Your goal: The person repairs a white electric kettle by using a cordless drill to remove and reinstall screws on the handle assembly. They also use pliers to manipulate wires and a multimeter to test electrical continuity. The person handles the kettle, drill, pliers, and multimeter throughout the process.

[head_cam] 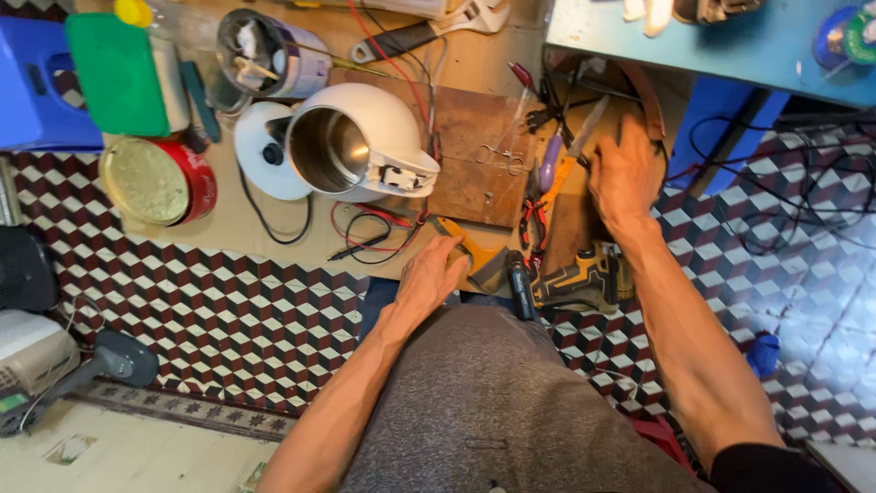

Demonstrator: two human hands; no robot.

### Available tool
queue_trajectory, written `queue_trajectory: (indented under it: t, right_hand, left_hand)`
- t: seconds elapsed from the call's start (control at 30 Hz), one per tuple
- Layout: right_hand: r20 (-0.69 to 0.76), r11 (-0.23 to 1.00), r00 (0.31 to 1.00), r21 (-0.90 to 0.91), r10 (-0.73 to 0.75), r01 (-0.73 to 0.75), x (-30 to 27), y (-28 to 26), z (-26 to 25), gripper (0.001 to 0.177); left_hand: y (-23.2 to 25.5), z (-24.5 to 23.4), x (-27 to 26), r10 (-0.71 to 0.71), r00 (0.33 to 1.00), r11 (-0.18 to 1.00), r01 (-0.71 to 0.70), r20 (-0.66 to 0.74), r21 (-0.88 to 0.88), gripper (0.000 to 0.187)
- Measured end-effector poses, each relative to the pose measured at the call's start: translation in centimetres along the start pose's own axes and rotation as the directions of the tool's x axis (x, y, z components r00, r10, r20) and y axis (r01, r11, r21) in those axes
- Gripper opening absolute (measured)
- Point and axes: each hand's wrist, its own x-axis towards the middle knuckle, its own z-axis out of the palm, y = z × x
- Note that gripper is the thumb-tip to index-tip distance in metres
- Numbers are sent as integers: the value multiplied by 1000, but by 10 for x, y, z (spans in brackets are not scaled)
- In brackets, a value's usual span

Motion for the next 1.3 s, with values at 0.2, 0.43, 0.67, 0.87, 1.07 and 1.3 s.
queue_trajectory:
  t: [0.2, 0.43, 0.67, 0.87, 1.07, 1.3]
  right_hand:
    - [140, 744, 894, 507, 427, -435, -1, -69, -61, 15]
    - [581, -458, 773, 776, 254, -433, -14, -160, -97, 18]
    - [540, -636, 816, 708, 206, -308, -23, -211, -98, 20]
    - [545, -578, 762, 766, 350, -283, -39, -233, -93, 20]
    - [534, -498, 702, 818, 471, -288, -46, -250, -90, 21]
    - [570, -544, 699, 782, 431, -302, -48, -268, -96, 25]
  left_hand:
    - [10, -52, -33, -173, 983, 967, 159, -54, -200, 39]
    - [62, -71, -28, -44, 990, 852, -34, -137, -522, 31]
    - [86, -97, -17, 38, 990, 733, -119, -134, -670, 31]
    - [83, -105, -14, 121, 991, 635, -116, -50, -764, 32]
    - [75, -110, -17, 237, 969, 809, -238, -72, -538, 30]
    - [66, -125, -18, 339, 938, 854, -342, -80, -392, 28]
